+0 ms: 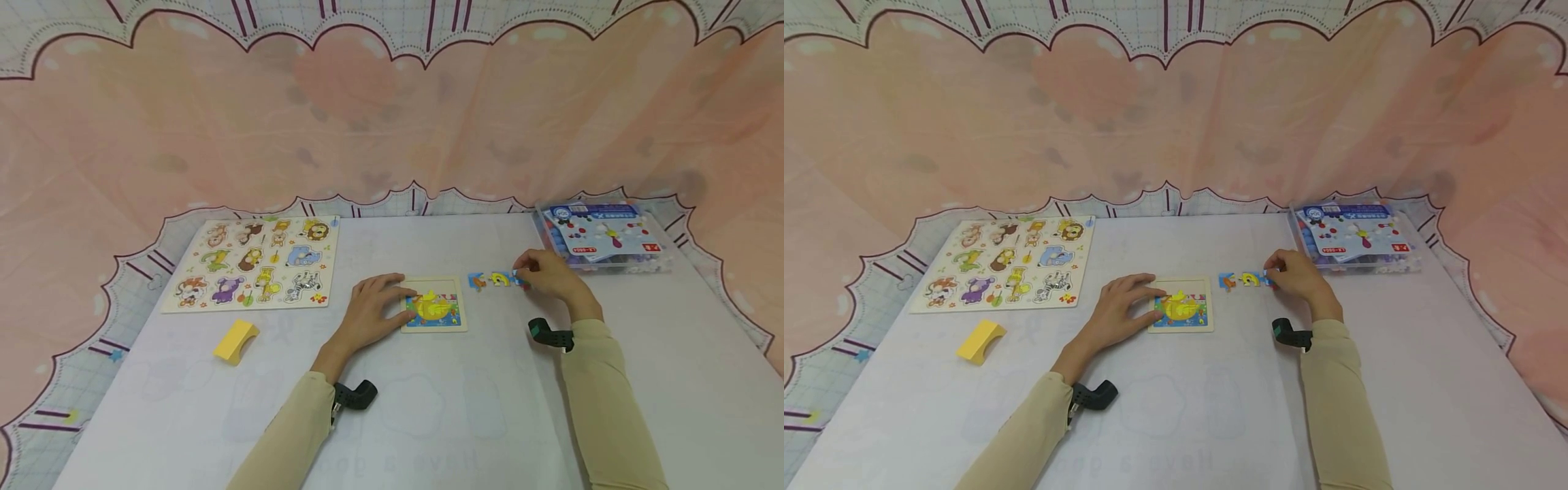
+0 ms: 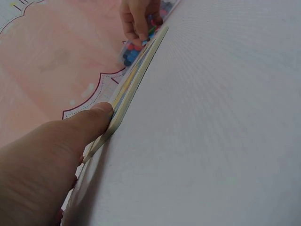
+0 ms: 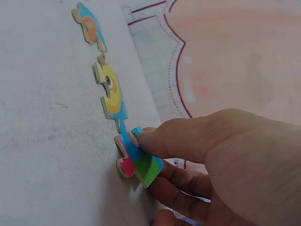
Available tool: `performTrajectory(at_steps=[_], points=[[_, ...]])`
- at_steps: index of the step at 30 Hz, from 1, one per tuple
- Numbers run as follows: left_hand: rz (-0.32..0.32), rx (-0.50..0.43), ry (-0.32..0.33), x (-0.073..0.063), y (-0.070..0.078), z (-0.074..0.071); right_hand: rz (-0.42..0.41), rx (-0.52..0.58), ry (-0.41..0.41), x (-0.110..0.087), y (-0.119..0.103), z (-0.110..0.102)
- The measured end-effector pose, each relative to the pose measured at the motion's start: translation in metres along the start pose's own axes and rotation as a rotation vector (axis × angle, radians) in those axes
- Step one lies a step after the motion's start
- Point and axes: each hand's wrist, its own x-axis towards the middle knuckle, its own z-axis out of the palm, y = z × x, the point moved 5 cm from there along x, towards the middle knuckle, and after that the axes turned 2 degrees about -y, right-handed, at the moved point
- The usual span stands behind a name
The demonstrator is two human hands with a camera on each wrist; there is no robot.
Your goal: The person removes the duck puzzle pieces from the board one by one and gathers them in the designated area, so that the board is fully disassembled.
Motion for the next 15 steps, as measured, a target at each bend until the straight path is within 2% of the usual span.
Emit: performTrajectory(at_steps=[15], points=[[0.012,-0.004,0.012,0.0001,-0.0003,0.0002,-0.015,-0.033,0.009,0.0023,0.0002,0.0011]])
